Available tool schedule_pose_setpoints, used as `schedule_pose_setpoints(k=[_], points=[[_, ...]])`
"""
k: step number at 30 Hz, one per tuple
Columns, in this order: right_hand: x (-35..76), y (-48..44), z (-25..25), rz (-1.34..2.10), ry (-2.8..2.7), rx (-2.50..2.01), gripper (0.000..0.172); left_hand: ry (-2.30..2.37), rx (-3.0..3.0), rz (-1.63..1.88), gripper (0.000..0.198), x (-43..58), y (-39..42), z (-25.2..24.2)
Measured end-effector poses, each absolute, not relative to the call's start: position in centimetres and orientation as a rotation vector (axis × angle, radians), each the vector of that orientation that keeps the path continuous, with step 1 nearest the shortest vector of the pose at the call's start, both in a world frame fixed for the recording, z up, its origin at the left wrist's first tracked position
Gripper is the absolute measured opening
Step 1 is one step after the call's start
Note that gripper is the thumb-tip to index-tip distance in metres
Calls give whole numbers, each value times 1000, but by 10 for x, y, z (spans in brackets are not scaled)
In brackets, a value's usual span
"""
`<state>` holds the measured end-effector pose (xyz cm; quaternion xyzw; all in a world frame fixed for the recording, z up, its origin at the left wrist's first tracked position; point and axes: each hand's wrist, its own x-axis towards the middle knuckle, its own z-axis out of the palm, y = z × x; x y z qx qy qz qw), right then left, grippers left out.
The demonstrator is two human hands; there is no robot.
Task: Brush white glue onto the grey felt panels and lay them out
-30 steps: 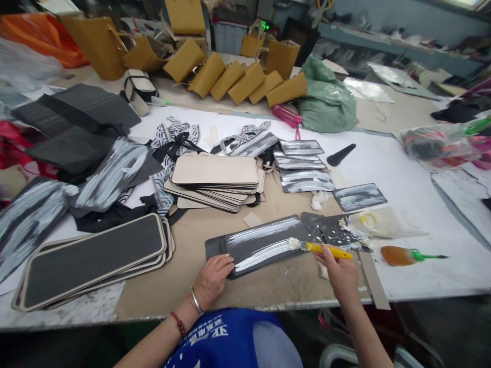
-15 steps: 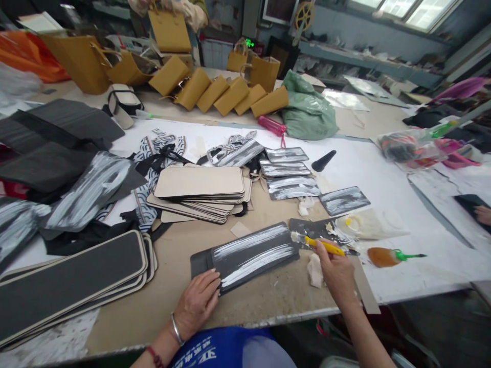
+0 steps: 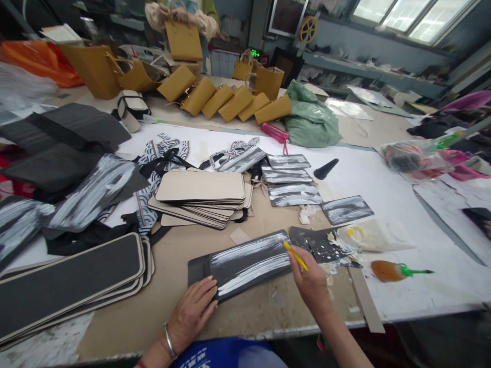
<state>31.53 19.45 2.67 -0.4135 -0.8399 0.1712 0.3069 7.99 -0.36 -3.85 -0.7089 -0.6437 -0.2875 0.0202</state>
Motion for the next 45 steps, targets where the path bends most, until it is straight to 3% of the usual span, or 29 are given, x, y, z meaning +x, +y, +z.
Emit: schedule_pose_setpoints(k=[6,13,21,31,38,40,45], points=[[309,206,13,446,-2331,-1078,28,-2008,-2197,-899,21,81,-4,-39],[269,140,34,834,-2082,-1116,22,-2104,-2145,-962,19,84,-7,-40],[228,104,14,1361,-1718,-1387,34,-2130,-2131,-1052,19,82,-10,-47],[249,119,29,689,-2040,-1404,39,-2088,-2131,-1086,16,80,-10,-52],[234,101,19,1209,-1810,-1424,36,-2027,-2149,-1107,16,78,-9,-52],[248,116,12,1204,-1741,-1476,39,-2018,-2145,-1119,15,77,-9,-52],[326,181,11,656,-1611,-1813,52,-1954,-2133,-1105,16,77,-7,-52]])
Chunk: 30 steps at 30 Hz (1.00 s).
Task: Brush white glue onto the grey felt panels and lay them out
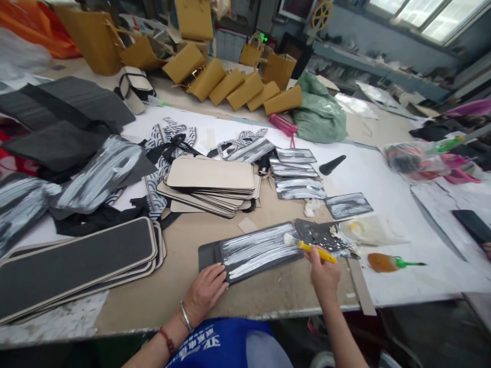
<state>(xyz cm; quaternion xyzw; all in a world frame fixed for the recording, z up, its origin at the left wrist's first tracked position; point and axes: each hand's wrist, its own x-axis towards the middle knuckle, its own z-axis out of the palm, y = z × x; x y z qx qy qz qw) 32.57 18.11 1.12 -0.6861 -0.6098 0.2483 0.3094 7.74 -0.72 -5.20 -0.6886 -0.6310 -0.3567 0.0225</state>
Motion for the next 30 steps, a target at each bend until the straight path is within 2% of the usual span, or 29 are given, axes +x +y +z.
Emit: schedule_pose_setpoints(k=[4,10,14,18,25,30], points=[[366,200,21,323,-1686,-1923,58,-1972,-2138,-1052,17,78,-7,-50],[353,164,23,290,-2018,-1509,43,-1979,-2137,-1034,17,79,-9,-52],[346,143,26,423,-2034,-1468,35,-1993,-2139,-1031,18,80,-9,-53],[345,133,41,566,-1821,-1636,38,-2062,-2160,-1055,18,78,-10,-50],[308,102,41,1313,-1353,-1716,46,-2106,-2258,-1033,20,73,-11,-43],[273,77,18,1553,-1281,-1606,42,-2086,-2280,-1043,25,71,-12,-46]])
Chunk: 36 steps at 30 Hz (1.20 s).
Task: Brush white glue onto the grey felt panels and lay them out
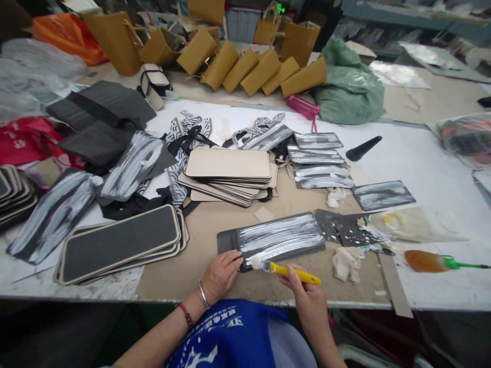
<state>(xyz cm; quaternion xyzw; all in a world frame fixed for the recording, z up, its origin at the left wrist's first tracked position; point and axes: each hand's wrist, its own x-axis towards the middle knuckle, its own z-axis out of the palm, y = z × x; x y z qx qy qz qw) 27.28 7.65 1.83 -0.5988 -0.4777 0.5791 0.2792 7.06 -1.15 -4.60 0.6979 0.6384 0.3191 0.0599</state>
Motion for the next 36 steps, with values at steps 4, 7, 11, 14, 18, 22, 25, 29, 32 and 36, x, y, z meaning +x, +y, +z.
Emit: schedule_pose_setpoints(k=[4,7,11,14,18,22,25,29,32,36], points=[[264,78,6,1584,-1363,-1575,40,1922,2113,974,33,68,-13,-51],[281,93,10,1422,-1387,-1687,44,1906,2129,972,36,66,-14,-52],[311,116,30,1070,-1464,-1805,46,1899,2087,975,38,68,-14,-48],[314,124,39,1012,-1491,-1798,45,1921,2002,986,34,70,-10,-41],[302,124,34,1154,-1437,-1766,49,2115,1800,983,36,67,11,-36],[296,124,23,1209,-1405,-1785,51,2291,1661,866,44,59,38,-38],[297,125,19,1235,-1358,-1804,52,2241,1720,784,45,53,49,-41],[297,124,18,1228,-1339,-1821,52,2218,1836,814,44,48,49,-38],[297,123,18,1216,-1349,-1827,51,2180,1878,904,42,48,47,-30],[299,121,16,1209,-1342,-1837,50,2078,1849,943,37,53,45,-14]])
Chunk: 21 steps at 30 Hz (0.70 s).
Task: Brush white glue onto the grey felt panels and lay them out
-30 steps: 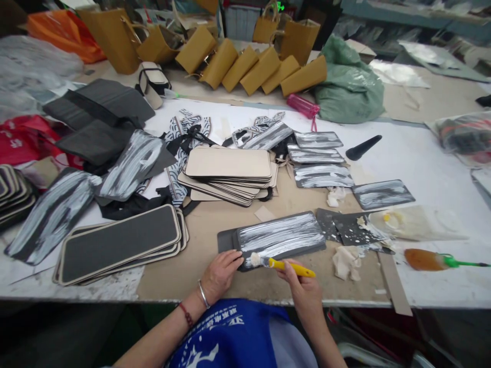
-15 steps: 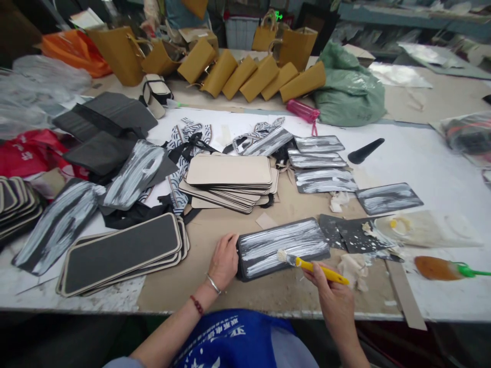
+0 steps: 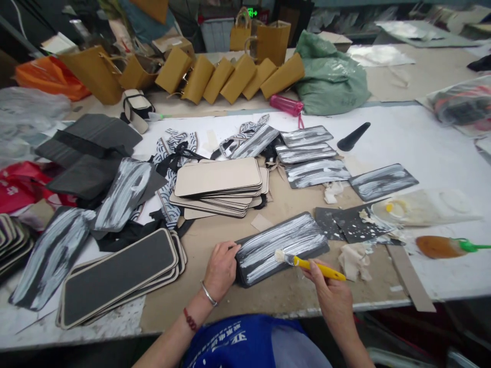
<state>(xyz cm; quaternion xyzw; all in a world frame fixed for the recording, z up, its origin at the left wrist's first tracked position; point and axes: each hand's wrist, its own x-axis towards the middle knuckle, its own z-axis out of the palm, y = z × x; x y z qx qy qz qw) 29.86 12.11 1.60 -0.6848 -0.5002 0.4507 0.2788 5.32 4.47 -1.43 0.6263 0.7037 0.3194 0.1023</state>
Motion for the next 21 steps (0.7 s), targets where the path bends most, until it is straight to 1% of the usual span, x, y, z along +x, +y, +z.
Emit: schedule_pose_setpoints(k=[3,6,11,18,21], points=[[300,120,13,1226,-1328,-1833,49,1980,1700,981,33,58,43,-10],[300,121,12,1232,-1314,-1837,50,1991,1415,998,27,60,43,-16],[299,122,13,1240,-1284,-1822,50,1898,924,1010,30,63,42,-22],[304,118,2,1314,-1230,-1749,50,1880,775,1005,22,72,41,-10],[319,132,5,1216,-1254,-1795,52,1896,733,1029,22,73,41,-10]])
